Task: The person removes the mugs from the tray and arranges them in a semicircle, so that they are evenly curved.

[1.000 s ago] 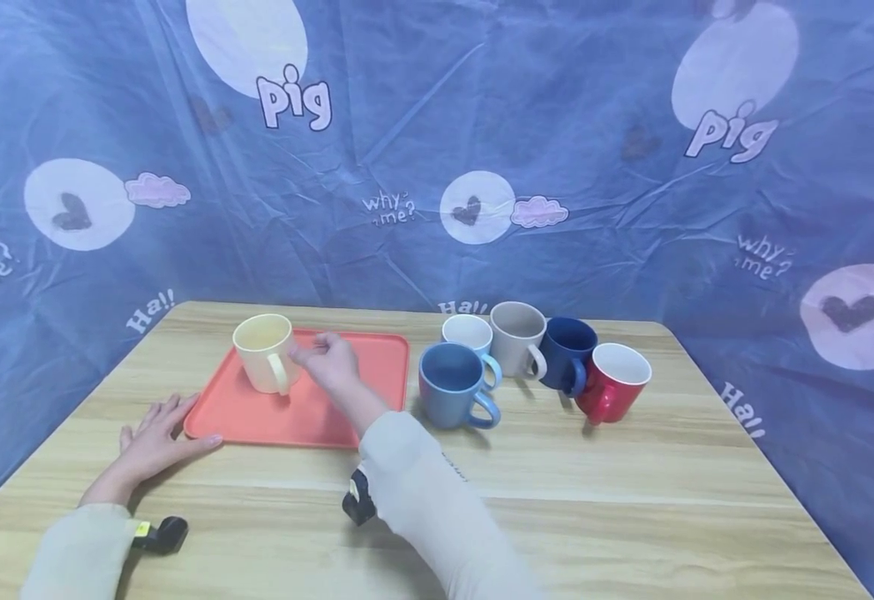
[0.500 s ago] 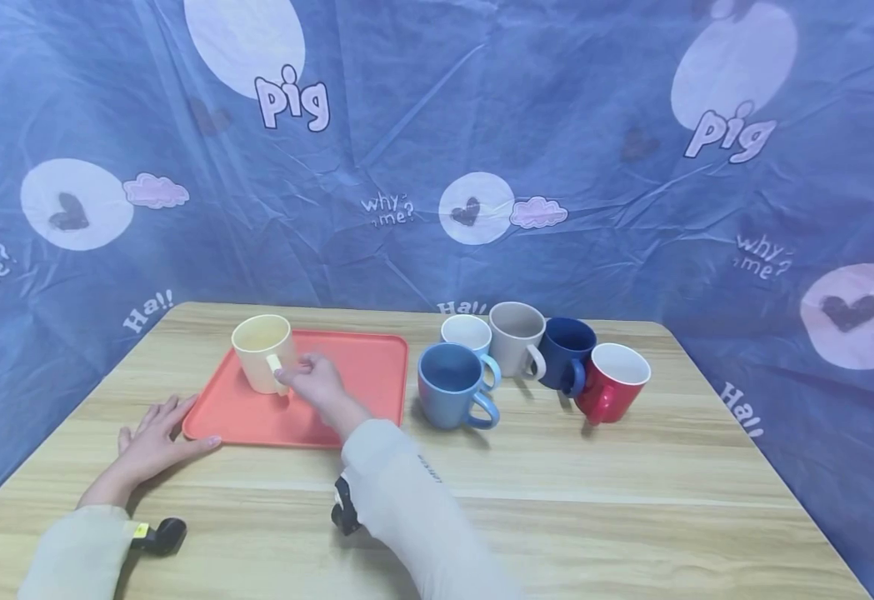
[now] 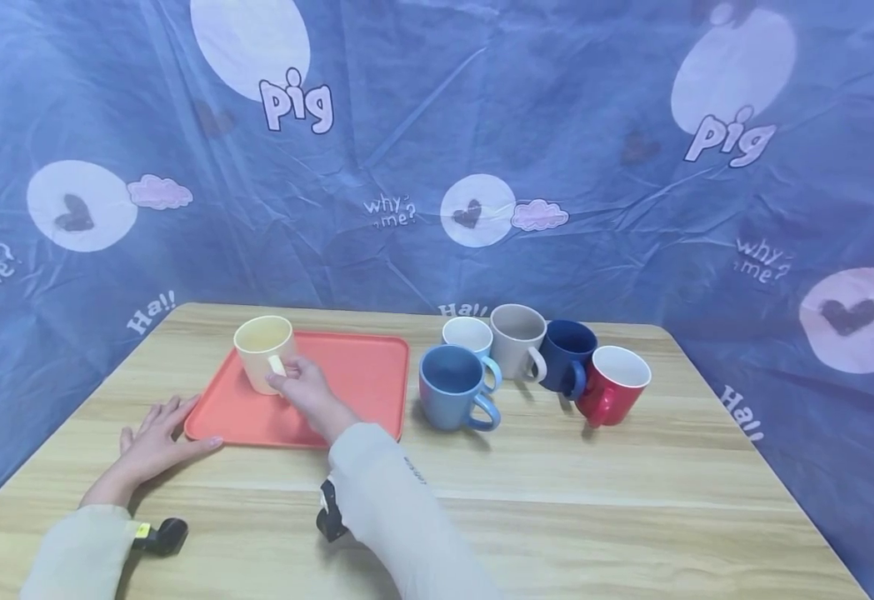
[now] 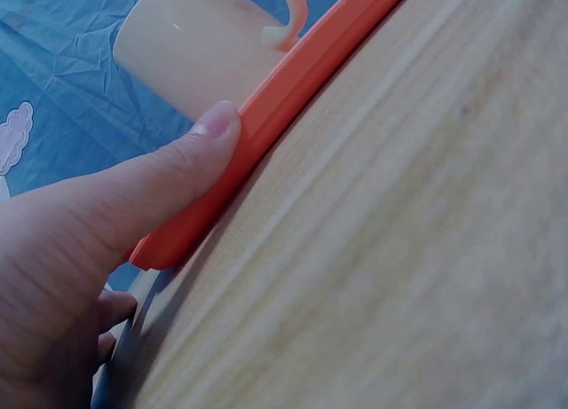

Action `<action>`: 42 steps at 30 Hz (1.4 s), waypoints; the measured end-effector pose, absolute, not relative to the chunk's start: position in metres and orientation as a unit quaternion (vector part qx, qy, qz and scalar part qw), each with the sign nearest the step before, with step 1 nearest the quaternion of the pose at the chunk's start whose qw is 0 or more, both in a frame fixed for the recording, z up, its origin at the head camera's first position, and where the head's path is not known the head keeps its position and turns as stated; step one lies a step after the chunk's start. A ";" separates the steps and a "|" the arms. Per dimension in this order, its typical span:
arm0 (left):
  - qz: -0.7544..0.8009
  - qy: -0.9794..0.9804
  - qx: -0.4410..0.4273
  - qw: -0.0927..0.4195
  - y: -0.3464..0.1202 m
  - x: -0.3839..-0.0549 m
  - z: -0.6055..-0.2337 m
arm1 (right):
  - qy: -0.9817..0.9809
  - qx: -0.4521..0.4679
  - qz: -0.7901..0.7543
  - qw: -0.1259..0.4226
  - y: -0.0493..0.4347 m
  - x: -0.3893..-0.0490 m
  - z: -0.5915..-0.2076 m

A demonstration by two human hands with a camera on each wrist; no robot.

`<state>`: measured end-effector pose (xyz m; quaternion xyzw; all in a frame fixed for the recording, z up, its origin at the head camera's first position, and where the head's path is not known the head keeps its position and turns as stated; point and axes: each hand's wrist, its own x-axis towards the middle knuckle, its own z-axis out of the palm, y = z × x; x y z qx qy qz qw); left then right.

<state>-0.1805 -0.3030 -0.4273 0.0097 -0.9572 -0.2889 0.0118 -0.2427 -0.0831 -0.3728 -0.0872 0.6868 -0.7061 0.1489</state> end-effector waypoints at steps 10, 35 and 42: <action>-0.294 -0.956 0.008 0.013 -0.303 -0.181 -0.427 | 0.702 -0.040 -0.703 0.106 -0.077 -0.239 -0.370; -0.287 -0.958 0.008 0.011 -0.302 -0.179 -0.428 | 0.766 -0.015 -0.641 -0.046 -0.047 -0.235 -0.382; -0.292 -0.956 0.005 0.010 -0.304 -0.180 -0.428 | 0.768 -0.032 -0.636 -0.069 -0.032 -0.230 -0.379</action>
